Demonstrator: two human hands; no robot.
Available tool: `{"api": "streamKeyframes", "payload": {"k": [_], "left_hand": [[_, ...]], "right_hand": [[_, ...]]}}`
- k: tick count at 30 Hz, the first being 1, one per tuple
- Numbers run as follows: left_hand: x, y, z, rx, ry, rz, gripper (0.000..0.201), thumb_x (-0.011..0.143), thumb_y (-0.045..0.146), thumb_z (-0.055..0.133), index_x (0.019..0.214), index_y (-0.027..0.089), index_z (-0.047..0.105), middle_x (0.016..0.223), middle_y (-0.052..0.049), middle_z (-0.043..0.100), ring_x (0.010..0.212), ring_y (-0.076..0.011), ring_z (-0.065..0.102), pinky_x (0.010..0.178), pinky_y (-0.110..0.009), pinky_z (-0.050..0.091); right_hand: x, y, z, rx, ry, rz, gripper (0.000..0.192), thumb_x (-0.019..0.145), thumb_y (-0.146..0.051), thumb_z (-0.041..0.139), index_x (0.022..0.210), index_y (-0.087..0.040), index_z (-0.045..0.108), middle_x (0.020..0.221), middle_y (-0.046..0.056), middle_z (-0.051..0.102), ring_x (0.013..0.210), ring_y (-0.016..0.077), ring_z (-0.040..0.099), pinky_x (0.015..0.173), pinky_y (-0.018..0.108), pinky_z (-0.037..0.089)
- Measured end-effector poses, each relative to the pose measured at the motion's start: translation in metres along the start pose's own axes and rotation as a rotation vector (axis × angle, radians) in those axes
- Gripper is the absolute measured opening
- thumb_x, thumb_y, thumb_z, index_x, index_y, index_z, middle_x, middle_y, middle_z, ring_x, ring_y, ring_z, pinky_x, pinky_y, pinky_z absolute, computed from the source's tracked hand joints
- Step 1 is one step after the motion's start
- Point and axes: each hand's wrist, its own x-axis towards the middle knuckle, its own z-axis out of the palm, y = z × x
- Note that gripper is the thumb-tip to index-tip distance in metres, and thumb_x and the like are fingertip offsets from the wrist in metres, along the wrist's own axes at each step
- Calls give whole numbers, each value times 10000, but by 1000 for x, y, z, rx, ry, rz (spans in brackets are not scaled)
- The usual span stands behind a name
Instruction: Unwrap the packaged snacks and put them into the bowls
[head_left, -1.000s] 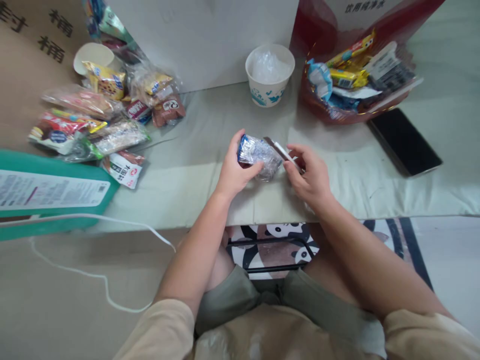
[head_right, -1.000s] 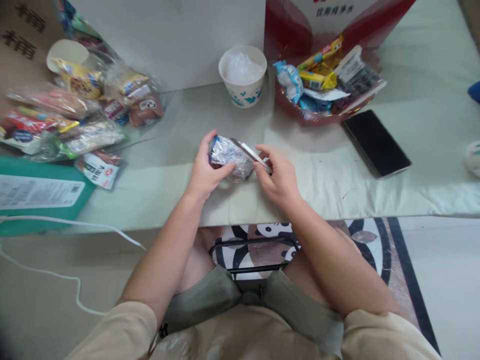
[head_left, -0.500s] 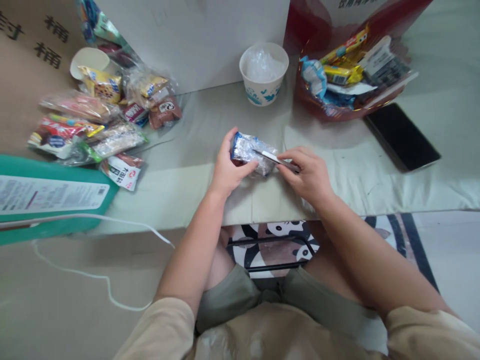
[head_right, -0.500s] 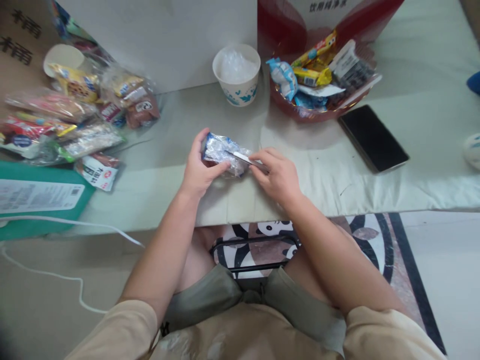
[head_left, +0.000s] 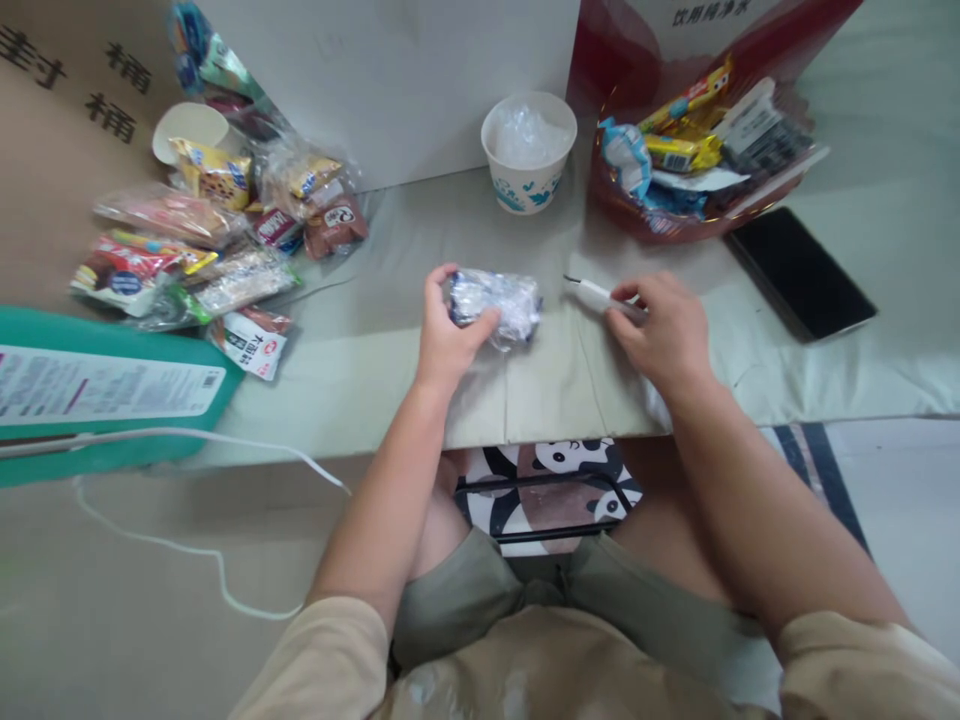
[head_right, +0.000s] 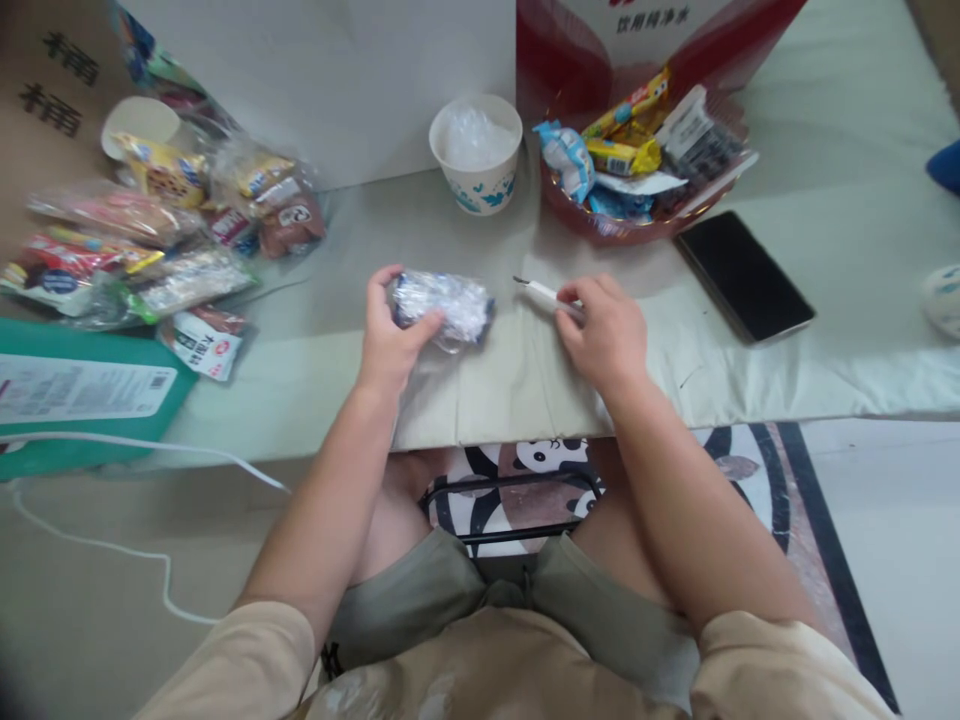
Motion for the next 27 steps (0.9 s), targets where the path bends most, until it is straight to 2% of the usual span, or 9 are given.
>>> {"api": "streamKeyframes", "payload": {"k": [3, 7, 9, 11, 13, 15, 19, 23, 27], "left_hand": [[-11, 1, 4, 242, -75, 113, 607, 803, 387, 808, 1331, 287, 526, 1110, -58, 699, 1013, -228, 707, 914, -373, 577], [-15, 5, -1, 407, 48, 300, 593, 837, 381, 758, 1366, 257, 520, 1369, -123, 635, 1302, -287, 613, 1067, -426, 521], [-15, 9, -3, 461, -13, 369, 603, 786, 371, 796, 1325, 224, 568, 1375, -135, 645, 1316, -296, 605, 1116, -441, 493], [-15, 12, -1, 492, -110, 386, 492, 756, 313, 802, 1211, 204, 650, 1325, -129, 689, 1279, -290, 633, 1136, -436, 481], [-15, 15, 2, 455, -134, 334, 274, 778, 259, 760, 1040, 204, 704, 1261, -114, 732, 1228, -272, 667, 1123, -422, 486], [-13, 16, 5, 303, -87, 229, 105, 814, 264, 723, 899, 207, 700, 1172, -96, 767, 1137, -243, 706, 1053, -390, 522], [-5, 15, 5, -188, 95, -21, 139, 794, 312, 737, 831, 219, 641, 920, -42, 780, 847, -174, 725, 755, -277, 554], [5, 16, -4, -425, 254, -190, 200, 740, 201, 724, 853, 240, 564, 749, 20, 719, 709, -149, 699, 634, -235, 506], [13, 17, -17, -510, 357, -292, 263, 709, 107, 659, 886, 253, 530, 660, 59, 613, 646, -137, 681, 605, -225, 496]], "right_hand": [[3, 6, -3, -149, 12, 59, 204, 820, -209, 622, 994, -225, 727, 1075, 126, 708, 972, 307, 652, 845, 455, 486], [1, 0, -2, -231, 90, 89, 272, 842, -228, 592, 1072, -214, 736, 1170, 155, 692, 1125, 361, 634, 971, 544, 464], [-2, -8, 3, -123, 63, -15, 304, 852, -236, 573, 1115, -203, 720, 1179, 163, 695, 1148, 349, 640, 1005, 531, 476], [-5, -18, 12, 41, -18, -171, 373, 851, -235, 558, 1197, -186, 689, 1223, 166, 700, 1183, 332, 643, 1034, 502, 491], [-6, -28, 21, 169, -100, -298, 459, 837, -232, 559, 1282, -175, 652, 1293, 163, 694, 1225, 324, 634, 1060, 486, 493], [-6, -36, 30, 230, -175, -356, 519, 823, -218, 559, 1336, -175, 631, 1279, 150, 706, 1182, 314, 650, 1043, 472, 502], [-3, -42, 36, 229, -244, -329, 457, 843, -166, 529, 1262, -200, 709, 1003, 108, 702, 945, 270, 650, 886, 430, 521], [-1, -39, 31, 294, -166, -259, 258, 853, -156, 516, 857, -212, 768, 842, 74, 599, 834, 227, 605, 800, 399, 512], [0, -25, 21, 348, 1, -175, 190, 810, -158, 541, 733, -218, 704, 952, 79, 617, 919, 234, 616, 899, 447, 519]]}}
